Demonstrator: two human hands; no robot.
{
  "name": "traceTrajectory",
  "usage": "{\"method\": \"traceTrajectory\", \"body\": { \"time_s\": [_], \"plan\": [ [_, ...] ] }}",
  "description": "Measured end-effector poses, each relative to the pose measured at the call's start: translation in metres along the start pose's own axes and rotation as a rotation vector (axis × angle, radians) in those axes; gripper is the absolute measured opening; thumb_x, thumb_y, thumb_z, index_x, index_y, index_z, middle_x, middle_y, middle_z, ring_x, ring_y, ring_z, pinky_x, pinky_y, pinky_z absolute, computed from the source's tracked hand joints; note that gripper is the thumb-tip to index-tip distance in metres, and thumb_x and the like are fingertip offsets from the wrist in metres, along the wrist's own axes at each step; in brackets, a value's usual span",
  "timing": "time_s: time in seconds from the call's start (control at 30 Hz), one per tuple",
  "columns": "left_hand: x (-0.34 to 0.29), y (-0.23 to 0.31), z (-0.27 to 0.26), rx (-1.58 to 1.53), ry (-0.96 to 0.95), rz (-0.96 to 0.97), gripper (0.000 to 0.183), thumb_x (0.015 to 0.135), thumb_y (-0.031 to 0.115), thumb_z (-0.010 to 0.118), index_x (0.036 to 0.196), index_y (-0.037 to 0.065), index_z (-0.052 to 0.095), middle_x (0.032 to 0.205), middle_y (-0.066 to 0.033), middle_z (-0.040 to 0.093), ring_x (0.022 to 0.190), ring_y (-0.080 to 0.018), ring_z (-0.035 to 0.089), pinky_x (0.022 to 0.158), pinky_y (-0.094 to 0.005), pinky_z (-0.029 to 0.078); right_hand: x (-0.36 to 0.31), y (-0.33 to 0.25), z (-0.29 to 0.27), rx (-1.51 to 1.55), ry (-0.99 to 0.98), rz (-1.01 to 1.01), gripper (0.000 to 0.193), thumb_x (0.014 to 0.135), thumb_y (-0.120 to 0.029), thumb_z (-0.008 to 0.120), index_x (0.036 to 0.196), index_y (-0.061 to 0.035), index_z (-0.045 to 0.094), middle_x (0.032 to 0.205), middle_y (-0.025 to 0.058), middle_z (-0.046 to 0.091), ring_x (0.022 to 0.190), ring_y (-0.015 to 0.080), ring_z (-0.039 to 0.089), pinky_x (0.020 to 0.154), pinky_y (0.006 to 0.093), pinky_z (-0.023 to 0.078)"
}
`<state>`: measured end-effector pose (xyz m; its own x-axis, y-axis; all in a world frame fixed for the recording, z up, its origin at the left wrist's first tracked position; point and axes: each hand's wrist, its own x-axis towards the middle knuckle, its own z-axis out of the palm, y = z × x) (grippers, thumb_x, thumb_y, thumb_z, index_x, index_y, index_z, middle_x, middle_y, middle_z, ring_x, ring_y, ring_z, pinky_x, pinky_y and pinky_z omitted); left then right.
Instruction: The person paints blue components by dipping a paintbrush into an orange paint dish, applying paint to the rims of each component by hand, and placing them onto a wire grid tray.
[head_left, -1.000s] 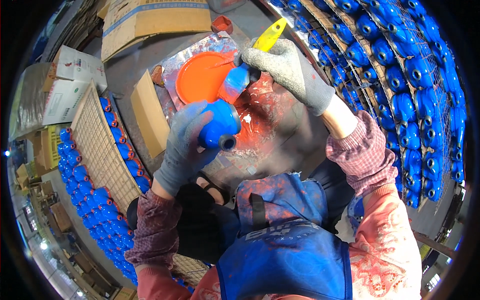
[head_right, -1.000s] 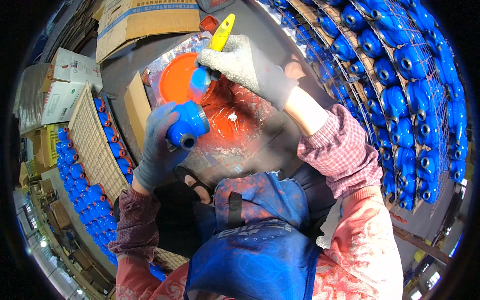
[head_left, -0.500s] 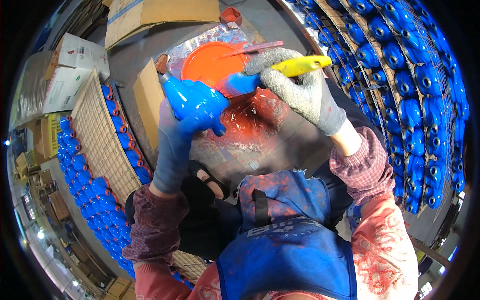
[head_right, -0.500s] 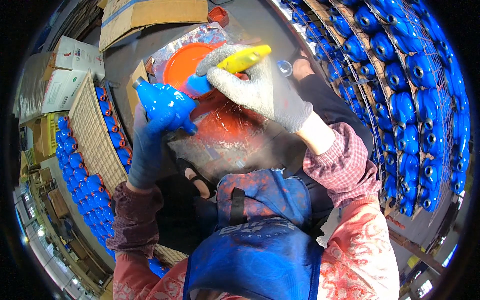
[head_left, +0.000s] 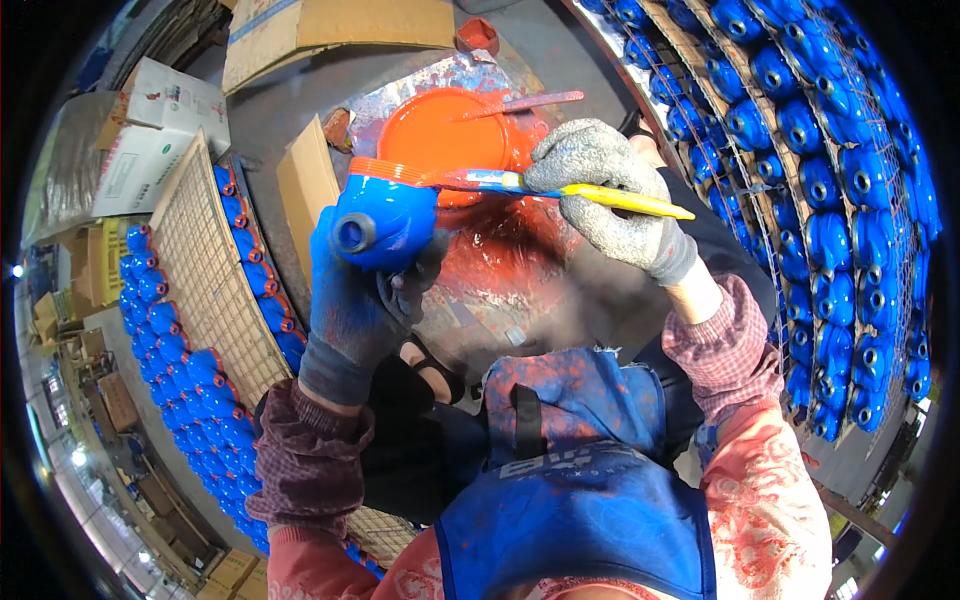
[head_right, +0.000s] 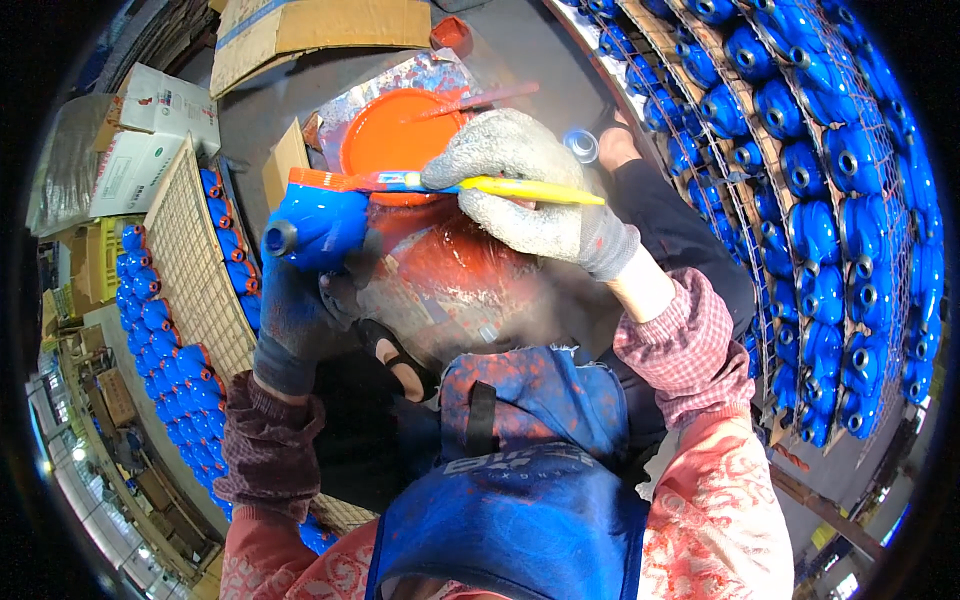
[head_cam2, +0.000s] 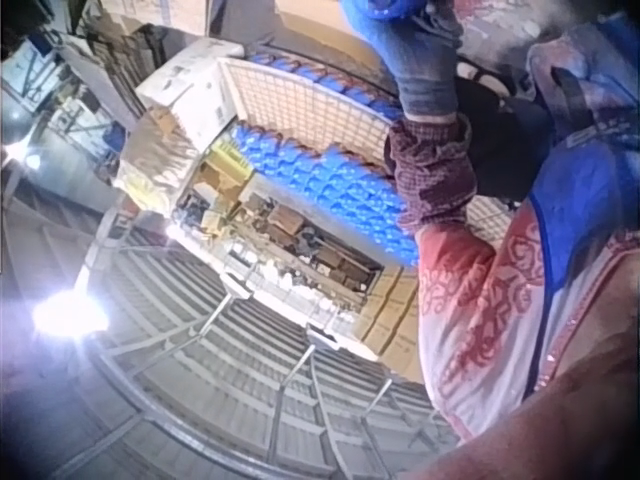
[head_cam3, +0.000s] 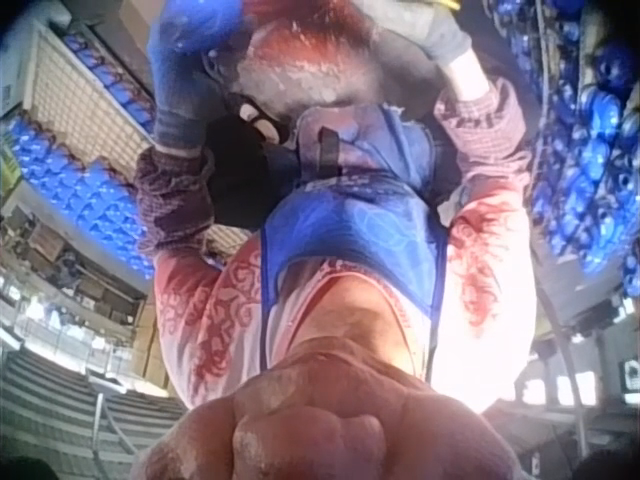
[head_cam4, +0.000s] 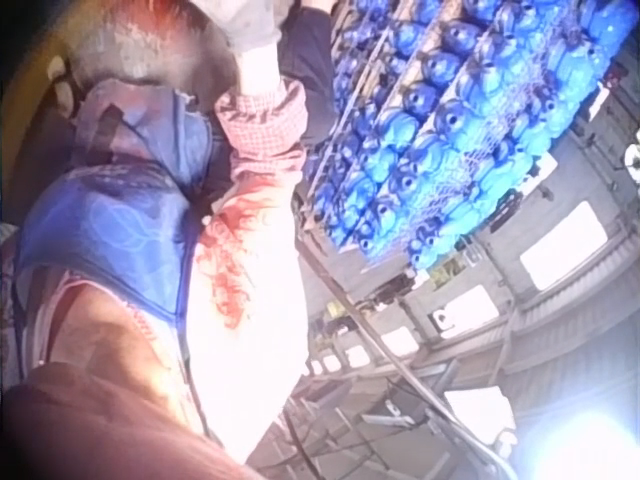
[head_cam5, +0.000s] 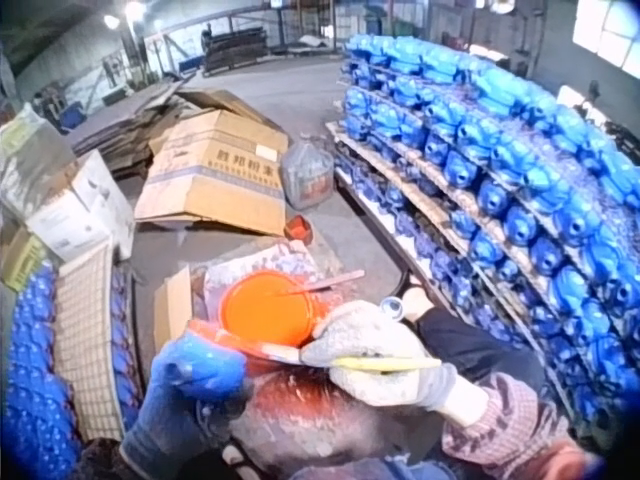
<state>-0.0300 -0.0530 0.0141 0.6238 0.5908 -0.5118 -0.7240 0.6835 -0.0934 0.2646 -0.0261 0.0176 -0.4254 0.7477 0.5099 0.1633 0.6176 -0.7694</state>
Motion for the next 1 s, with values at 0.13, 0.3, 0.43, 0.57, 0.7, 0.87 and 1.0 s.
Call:
{"method": "traceTrajectory", "body": {
  "time_s": [0.13,0.3,0.43,0.57,0.7,0.87,1.0],
  "plan": [
    [-0.003,0.001,-0.006,0.049,-0.118,-0.019,0.053,0.094,0.033,0.057,0.137,0.008,0.04,0.122,-0.0163,0.055,0.111,-0.0274,0.059,0.086,-0.0309,0.053,-0.009,0.022,-0.001,-0.004,0.001,0.04,0.022,0.084,-0.005,0.064,0.105,-0.0062,0.068,0.107,0.01,0.066,0.107,0.0276,0.058,0.097,0.0382,0.044],
    [0.004,-0.004,0.011,1.212,-0.248,0.658,0.06,0.081,0.038,0.069,0.125,0.003,0.049,0.114,-0.0152,0.057,0.099,-0.0267,0.061,0.082,-0.0359,0.053,0.011,0.014,0.003,0.259,0.229,0.416,0.019,0.089,-0.011,0.066,0.106,-0.002,0.067,0.099,0.0061,0.069,0.095,0.0143,0.064,0.085,0.0283,0.051],
    [0.011,-0.008,0.001,2.108,0.303,1.21,0.062,0.062,0.02,0.082,0.116,0.005,0.056,0.098,-0.0146,0.061,0.094,-0.0295,0.061,0.079,-0.0412,0.05,0.052,0.025,-0.002,0.162,0.048,0.476,0.041,0.09,-0.039,0.06,0.1,0.0003,0.067,0.091,0.0072,0.067,0.084,0.0149,0.061,0.08,0.0303,0.048],
    [0.009,-0.026,0.009,2.532,0.367,1.065,0.057,0.062,0.014,0.08,0.115,0.009,0.06,0.105,-0.0148,0.06,0.096,-0.0368,0.056,0.083,-0.0445,0.046,0.082,0.028,0.002,0.073,-0.191,0.47,0.04,0.088,-0.037,0.066,0.098,0.0011,0.068,0.083,0.0058,0.067,0.079,0.0133,0.061,0.076,0.0292,0.05],
    [0.006,-0.024,0.005,2.591,0.296,1.061,0.057,0.06,0.014,0.08,0.113,0.01,0.061,0.103,-0.0138,0.061,0.095,-0.0359,0.057,0.083,-0.044,0.046,0.084,0.026,0.014,0.02,-0.33,0.404,0.035,0.089,-0.034,0.065,0.097,0.0003,0.067,0.086,0.006,0.067,0.082,0.0149,0.062,0.082,0.0303,0.049],
    [0.002,-0.017,0.006,2.553,0.307,0.963,0.057,0.064,0.015,0.078,0.117,0.008,0.059,0.102,-0.0155,0.061,0.094,-0.036,0.057,0.084,-0.0432,0.046,0.075,0.015,0.015,0.016,-0.362,0.393,0.027,0.092,-0.028,0.063,0.096,-0.0015,0.064,0.087,0.0064,0.066,0.083,0.0132,0.06,0.082,0.0306,0.049],
    [0.005,-0.009,-0.001,2.365,0.267,0.937,0.059,0.067,0.023,0.079,0.121,0.012,0.058,0.097,-0.0106,0.062,0.09,-0.0308,0.06,0.081,-0.0446,0.046,0.064,0.013,0.011,-0.039,-0.313,0.261,0.024,0.092,-0.025,0.063,0.097,-0.0015,0.064,0.09,0.0068,0.065,0.085,0.0146,0.06,0.081,0.0307,0.05]
  ]
}}
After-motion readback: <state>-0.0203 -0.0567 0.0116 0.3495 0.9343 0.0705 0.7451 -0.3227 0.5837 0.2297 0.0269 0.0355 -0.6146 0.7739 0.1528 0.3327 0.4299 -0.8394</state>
